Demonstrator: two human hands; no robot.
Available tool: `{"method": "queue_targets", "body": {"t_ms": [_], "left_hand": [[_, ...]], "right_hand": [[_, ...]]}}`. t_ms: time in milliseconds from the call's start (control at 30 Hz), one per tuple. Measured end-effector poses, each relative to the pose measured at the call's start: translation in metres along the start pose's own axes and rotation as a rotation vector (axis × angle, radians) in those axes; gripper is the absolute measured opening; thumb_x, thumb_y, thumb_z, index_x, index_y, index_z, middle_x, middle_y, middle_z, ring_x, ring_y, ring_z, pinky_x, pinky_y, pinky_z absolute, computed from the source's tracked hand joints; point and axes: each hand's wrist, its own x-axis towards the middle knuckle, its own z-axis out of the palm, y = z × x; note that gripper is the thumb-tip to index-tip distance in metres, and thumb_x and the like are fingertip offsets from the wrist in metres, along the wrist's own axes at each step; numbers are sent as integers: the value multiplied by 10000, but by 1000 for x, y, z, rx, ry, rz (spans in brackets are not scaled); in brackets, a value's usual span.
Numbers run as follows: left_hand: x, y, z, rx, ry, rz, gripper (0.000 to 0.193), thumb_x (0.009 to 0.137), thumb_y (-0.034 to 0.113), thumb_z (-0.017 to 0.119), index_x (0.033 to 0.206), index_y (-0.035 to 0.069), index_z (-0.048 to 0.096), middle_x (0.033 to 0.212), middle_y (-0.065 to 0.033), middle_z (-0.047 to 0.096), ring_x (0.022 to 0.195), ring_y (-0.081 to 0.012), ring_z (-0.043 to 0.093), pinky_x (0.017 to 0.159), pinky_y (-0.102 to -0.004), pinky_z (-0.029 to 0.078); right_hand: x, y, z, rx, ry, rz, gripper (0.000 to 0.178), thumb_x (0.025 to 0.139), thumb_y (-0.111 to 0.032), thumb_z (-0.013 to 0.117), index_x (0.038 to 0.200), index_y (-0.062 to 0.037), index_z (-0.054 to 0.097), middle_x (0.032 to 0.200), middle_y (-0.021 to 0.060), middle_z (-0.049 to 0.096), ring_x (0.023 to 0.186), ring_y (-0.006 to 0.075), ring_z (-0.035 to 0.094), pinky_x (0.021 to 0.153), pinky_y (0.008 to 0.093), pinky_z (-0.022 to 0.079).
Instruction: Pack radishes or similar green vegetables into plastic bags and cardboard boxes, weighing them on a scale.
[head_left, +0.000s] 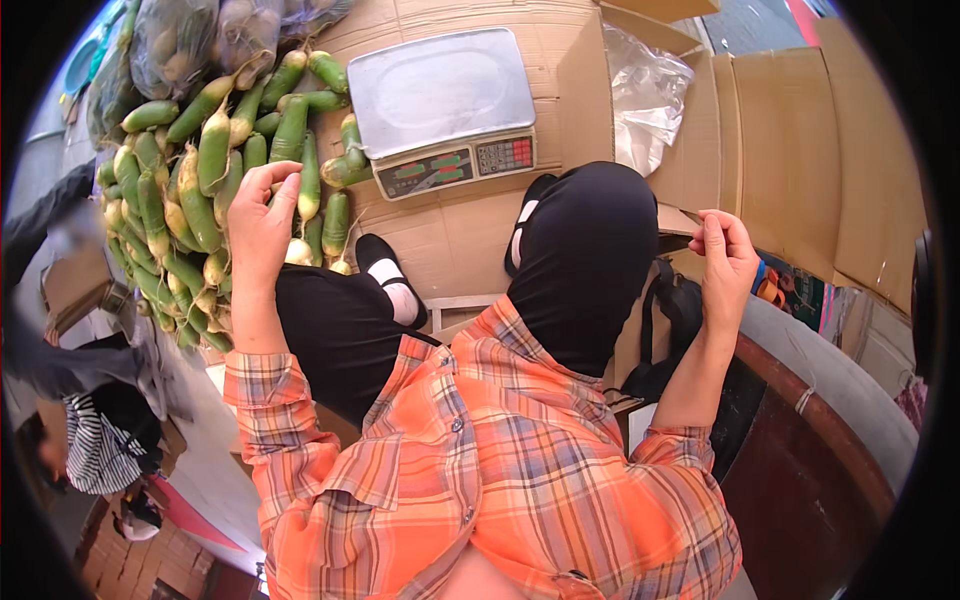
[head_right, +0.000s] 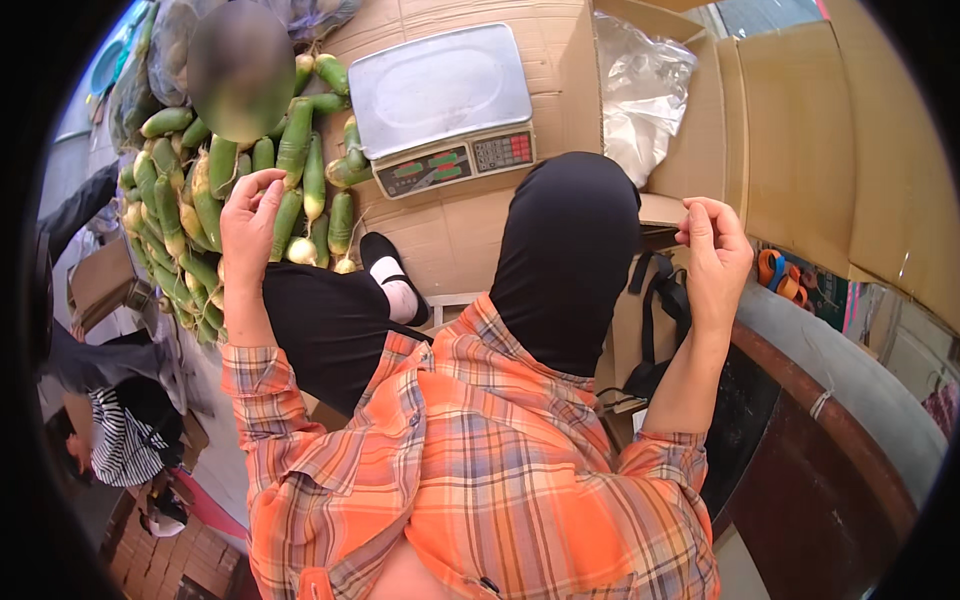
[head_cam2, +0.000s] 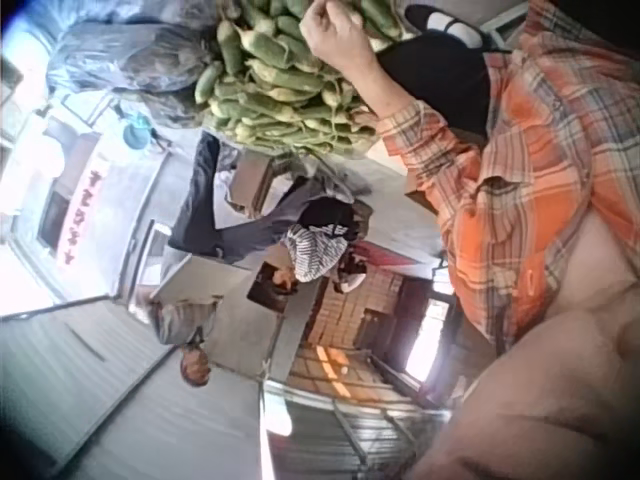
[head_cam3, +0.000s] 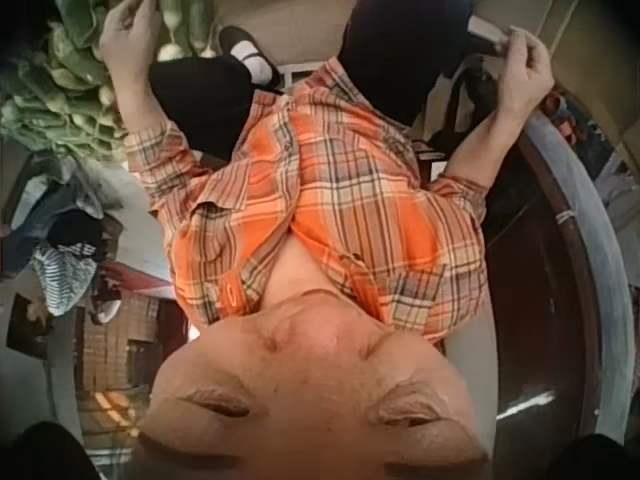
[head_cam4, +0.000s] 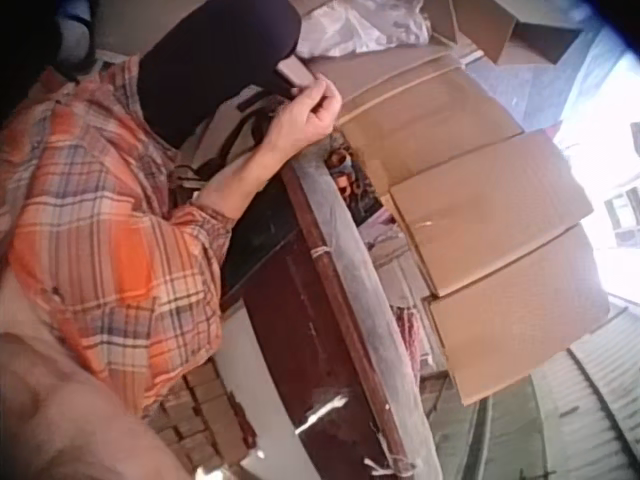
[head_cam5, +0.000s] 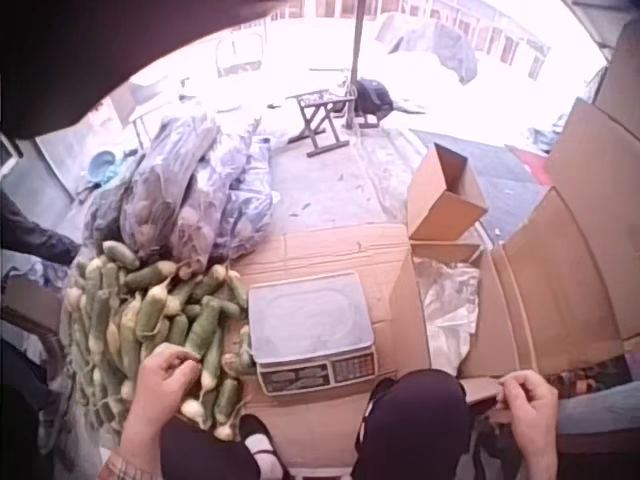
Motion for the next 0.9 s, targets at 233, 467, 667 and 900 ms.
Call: {"method": "queue_targets", "body": {"t_ms": [233,467,667,900], "left_hand": [[3,6,16,-26,-45,9,140,836,95,555,926,-5,592,852,-49,588,780,-116,556,723,-238,439],[4,16,27,40,-51,33,133,812,82,563,906,-7,592,809,-66,599,744,-128,563,692,-245,443],[11,23,33,79,1,81,131,787,73,571,892,-3,589,808,-98,605,714,-165,575,662,-263,453],[9,29,33,89,-24,47,130,787,67,565,890,-9,583,795,-110,599,710,-182,578,656,-274,453]], "right_hand": [[15,72,-46,-63,48,168,144,860,-160,547,822,-31,598,679,-12,550,587,48,495,527,173,393],[116,110,12,174,-182,420,236,863,-273,537,892,-44,582,764,21,593,638,86,556,534,201,428],[191,182,73,536,-112,768,637,801,-354,616,1259,-53,292,1205,143,469,1015,255,537,689,378,490],[225,192,102,1088,166,846,268,765,-277,665,913,-96,536,851,29,516,803,170,485,721,368,403]]}}
